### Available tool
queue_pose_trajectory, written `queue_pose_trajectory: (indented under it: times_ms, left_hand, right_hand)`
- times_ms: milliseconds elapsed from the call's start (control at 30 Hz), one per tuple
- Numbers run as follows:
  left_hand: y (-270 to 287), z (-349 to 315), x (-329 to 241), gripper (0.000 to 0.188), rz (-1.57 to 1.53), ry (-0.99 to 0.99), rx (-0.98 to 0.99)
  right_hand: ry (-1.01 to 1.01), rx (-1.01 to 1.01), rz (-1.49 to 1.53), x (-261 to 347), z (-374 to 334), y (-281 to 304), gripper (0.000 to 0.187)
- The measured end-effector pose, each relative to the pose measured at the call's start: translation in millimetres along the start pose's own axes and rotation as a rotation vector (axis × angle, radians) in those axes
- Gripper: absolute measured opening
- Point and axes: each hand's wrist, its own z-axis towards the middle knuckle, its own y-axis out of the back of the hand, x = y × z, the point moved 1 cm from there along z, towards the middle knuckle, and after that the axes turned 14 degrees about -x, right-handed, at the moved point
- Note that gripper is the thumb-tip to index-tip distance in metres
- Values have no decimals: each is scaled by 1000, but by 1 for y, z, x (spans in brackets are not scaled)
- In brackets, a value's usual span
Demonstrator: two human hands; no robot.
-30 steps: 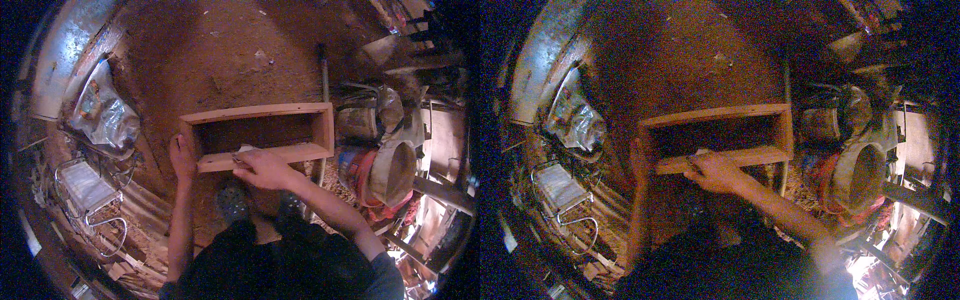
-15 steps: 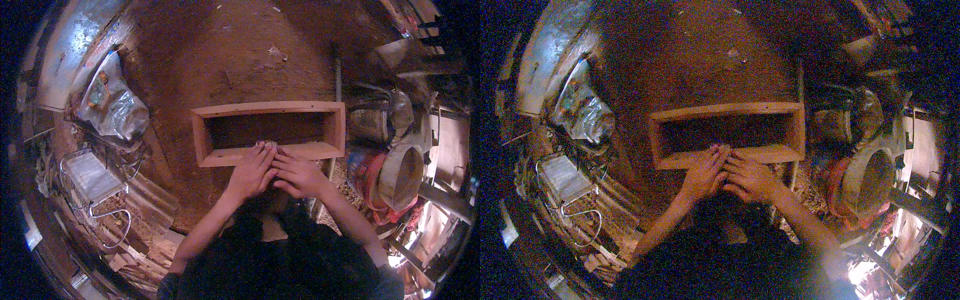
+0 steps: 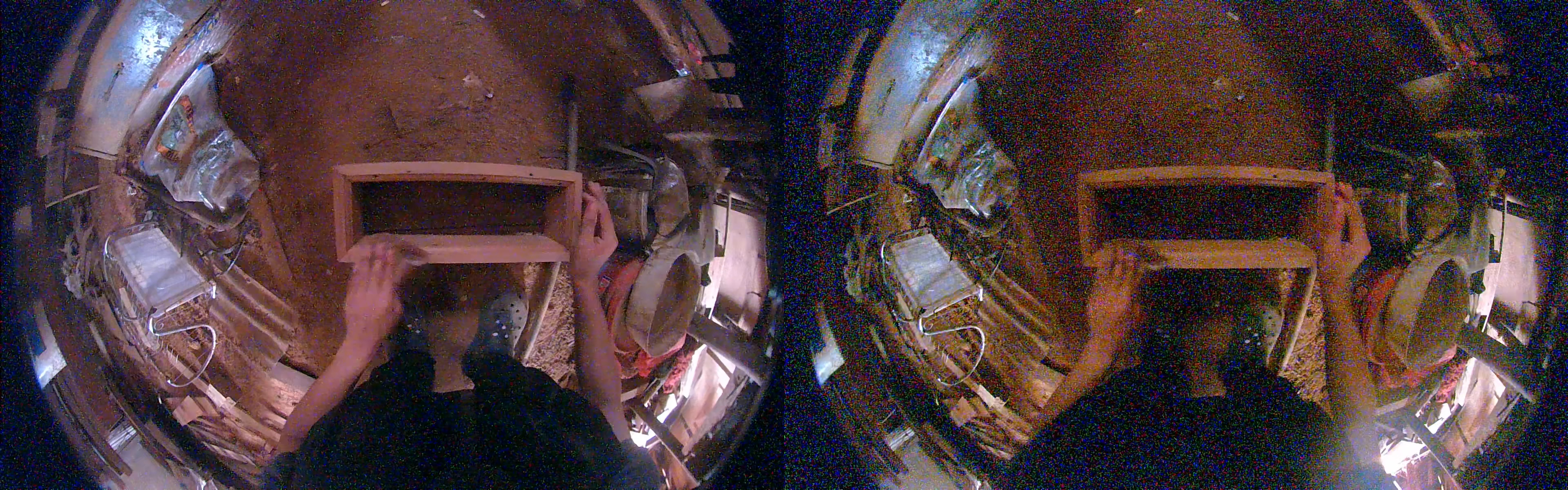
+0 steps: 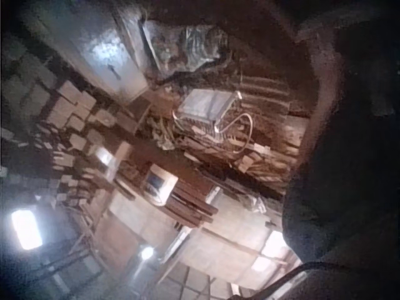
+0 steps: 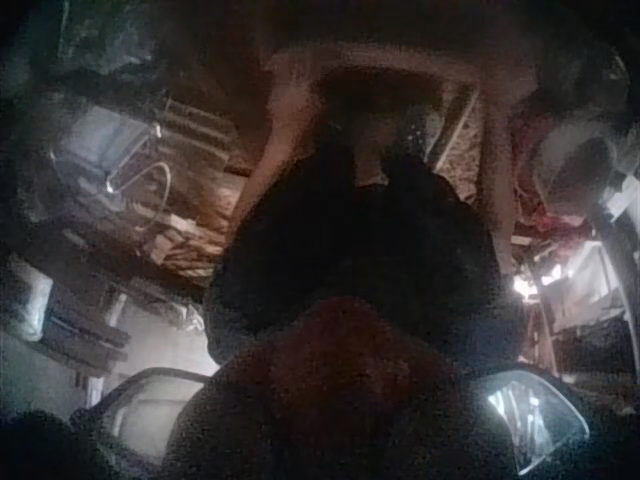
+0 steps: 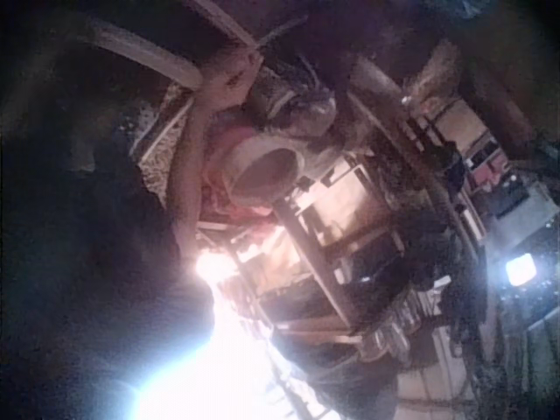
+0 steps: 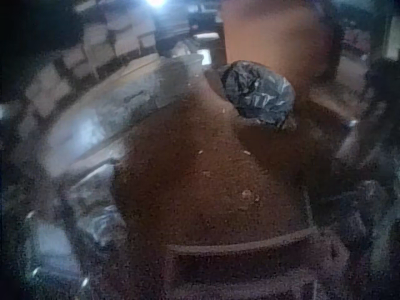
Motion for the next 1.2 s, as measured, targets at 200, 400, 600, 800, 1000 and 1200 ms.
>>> queue_pose_trajectory:
  times_ms: [200, 400, 600, 800, 1000, 1200]
  left_hand:
    - [13, 5, 37, 50, 194, 177, -162]
    - [-1, 61, 48, 45, 213, 93, -273]
    - [-11, 104, 46, 41, 143, 103, -295]
    - [-8, 99, 32, 42, -25, 242, -257]
    - [-33, 118, 8, 46, -54, 82, -258]
    - [-53, 145, -51, 50, -134, -251, -207]
  right_hand:
    - [26, -38, -31, -15, -7, -9, 35]
    - [-30, -31, 19, -17, -9, -14, 37]
    - [-5, 6, 21, -25, -8, -14, 39]
    - [-8, 26, -18, -24, -11, -11, 41]
    - [-12, 14, 46, -24, -11, -12, 39]
    - [331, 188, 5, 16, -16, -25, 34]
